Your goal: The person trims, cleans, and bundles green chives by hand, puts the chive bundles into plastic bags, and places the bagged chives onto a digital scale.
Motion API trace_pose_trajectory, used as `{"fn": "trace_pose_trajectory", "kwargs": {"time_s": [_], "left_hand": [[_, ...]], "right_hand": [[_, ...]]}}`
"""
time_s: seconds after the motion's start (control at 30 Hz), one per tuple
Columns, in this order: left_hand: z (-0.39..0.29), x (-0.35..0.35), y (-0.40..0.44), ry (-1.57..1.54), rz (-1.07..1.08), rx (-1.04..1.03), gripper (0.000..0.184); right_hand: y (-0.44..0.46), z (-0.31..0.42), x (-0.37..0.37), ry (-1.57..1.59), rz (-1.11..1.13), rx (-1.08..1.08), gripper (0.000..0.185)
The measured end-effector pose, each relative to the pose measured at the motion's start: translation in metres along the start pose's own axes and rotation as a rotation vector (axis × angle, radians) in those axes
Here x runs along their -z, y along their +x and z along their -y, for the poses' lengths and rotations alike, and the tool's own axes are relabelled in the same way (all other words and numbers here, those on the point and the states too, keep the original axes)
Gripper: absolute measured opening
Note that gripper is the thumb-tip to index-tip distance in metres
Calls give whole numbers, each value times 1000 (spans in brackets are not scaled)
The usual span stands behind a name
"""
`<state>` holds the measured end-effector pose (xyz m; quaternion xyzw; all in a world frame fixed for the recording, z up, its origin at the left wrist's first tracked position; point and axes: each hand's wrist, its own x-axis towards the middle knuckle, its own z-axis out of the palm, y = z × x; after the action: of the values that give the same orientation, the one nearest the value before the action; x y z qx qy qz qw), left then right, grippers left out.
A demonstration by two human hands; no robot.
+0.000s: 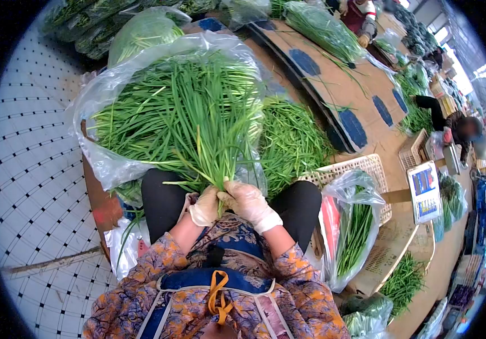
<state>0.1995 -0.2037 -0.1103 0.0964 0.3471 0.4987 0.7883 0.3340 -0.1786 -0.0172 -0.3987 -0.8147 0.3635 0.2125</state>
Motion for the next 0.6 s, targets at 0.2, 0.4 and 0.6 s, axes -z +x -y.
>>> {"fn": "trace_pose_trajectory", "kwargs": {"time_s": [0.2, 0.4, 0.6], "left_hand": [[-34, -46, -30, -223, 298, 94, 43], [-10, -31, -9, -257, 21, 99, 34], [-10, -30, -7, -101, -35, -7, 27]], "right_hand": [[9, -11, 12, 468, -130, -450, 17], [0, 0, -9, 404, -193, -327, 13], [-14, 8, 15, 472, -70, -263, 17]]}}
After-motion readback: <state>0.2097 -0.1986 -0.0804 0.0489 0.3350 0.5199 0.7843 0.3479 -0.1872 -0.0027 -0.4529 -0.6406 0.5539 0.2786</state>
